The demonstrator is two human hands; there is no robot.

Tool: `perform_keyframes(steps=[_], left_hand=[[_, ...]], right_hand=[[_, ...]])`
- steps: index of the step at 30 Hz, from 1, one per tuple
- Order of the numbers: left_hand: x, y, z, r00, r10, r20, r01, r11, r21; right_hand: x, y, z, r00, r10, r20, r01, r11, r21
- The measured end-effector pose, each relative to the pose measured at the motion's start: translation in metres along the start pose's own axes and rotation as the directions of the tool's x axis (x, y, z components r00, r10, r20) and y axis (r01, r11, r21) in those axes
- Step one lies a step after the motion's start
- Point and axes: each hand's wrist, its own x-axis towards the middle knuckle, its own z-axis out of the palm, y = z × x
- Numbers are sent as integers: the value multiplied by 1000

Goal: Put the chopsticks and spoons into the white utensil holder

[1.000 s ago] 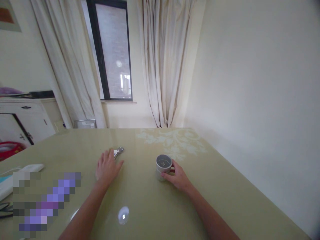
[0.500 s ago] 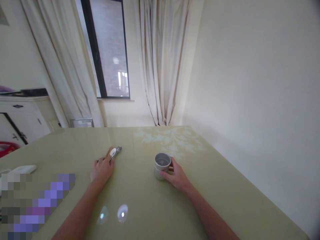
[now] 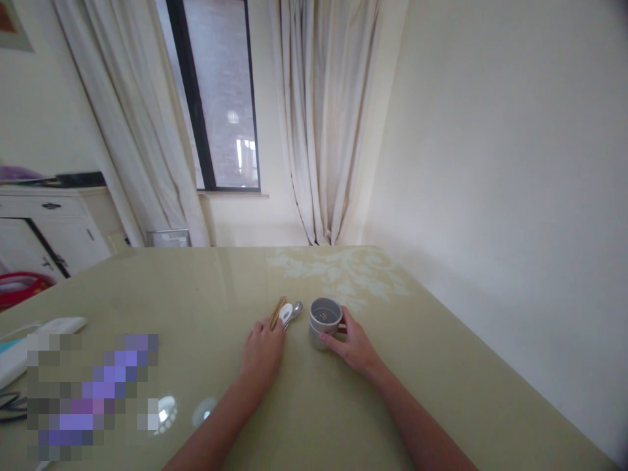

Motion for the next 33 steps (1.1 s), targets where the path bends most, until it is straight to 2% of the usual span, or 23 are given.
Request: perform_keyframes(steps=[4,9,14,19,25,27,33], left_hand=[[-4,8,-8,1000,-13,26,12,1000,18],[-5,3,-11,999,-10,38,12,999,-37],[-8,-17,-12,1000,-21,1,21,985,-169],[-6,-39,-17,995,-82,55,94,955,-282],[-5,-50,-30,981,-89,172,154,897,-415],[-5,-52,-31,979,-79,186,152,896,-418],[-6,-53,-26,973,-107,206,164,946,-279]], right_hand=[[-1,-2,0,1000,-2,-5,2,1000,-9],[-3,-3,2,1000,11,15,-11,1000,-12],[-7,-7,4,998,3,62,-3,1000,3],[-9,-10,3,992,-18,123,17,1000,8],[-9,-11,0,980,-38,195,31,999,39],[-9,-11,-1,976,-48,210,40,998,43],[-9,-5,-3,973,-58,223,49,998,44]])
